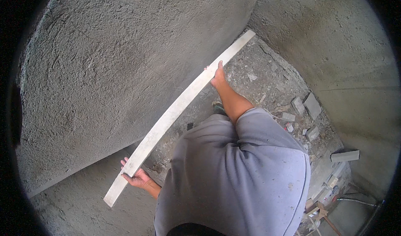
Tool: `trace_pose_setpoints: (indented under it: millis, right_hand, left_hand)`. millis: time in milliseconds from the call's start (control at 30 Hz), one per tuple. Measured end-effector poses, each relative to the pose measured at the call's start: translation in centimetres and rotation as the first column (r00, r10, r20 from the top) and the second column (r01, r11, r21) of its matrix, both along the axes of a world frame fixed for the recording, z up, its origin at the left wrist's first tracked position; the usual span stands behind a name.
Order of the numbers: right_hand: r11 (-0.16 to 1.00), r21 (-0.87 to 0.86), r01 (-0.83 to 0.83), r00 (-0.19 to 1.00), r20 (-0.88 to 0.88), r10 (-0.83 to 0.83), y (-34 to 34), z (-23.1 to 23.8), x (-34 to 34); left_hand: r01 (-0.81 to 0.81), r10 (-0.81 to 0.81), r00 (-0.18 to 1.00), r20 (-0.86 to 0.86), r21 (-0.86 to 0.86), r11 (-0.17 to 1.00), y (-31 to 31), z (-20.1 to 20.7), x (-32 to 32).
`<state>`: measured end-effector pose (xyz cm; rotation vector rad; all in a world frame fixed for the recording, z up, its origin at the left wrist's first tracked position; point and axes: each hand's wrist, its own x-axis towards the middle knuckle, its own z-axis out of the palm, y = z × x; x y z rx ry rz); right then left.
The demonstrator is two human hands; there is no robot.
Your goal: The person walks through a construction site, picks up a long wooden straightedge, and uses it to smooth a freshly plastered wall. The person then picks up an orange plastic basin and places it on the floor.
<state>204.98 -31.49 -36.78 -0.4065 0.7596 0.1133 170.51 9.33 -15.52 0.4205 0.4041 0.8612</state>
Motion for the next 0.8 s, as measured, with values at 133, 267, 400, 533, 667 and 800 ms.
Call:
trace_pose_setpoints:
  millis: [133,267,400,533,667,800]
  right_hand:
    - [0.913,-0.209,-0.350,0.935,-0.144,0.325,2.3,-1.8,-3.0]
    - [0.387,-0.534,-0.752,0.658,-0.567,0.497,1.8,-7.1,-6.7]
    - [0.128,-0.526,-0.841,0.482,-0.621,0.618,0.0,-9.1,-11.0]
    - [0.062,-0.519,-0.852,0.447,-0.662,0.602,-3.4,-9.4,-14.9]
    - [0.026,-0.452,-0.892,0.384,-0.724,0.573,-5.4,-6.8,-16.5]
    - [-0.002,-0.530,-0.848,0.456,-0.730,0.509,-6.4,-4.7,-18.4]
  left_hand:
    - [0.017,-0.013,0.999,-0.047,0.097,0.995,0.6,2.2,-0.6]
    - [0.128,-0.068,0.960,-0.271,0.209,0.969,-3.0,2.5,1.2]
    - [0.295,-0.160,0.833,-0.530,0.181,0.938,-6.3,-3.7,2.4]
    - [0.382,-0.255,0.600,-0.758,-0.008,0.924,-6.9,-6.4,2.8]
    - [0.530,-0.264,0.587,-0.765,0.116,0.840,-11.2,-4.3,5.5]
    - [0.755,-0.174,0.500,-0.848,0.328,0.568,-9.2,-6.0,8.1]
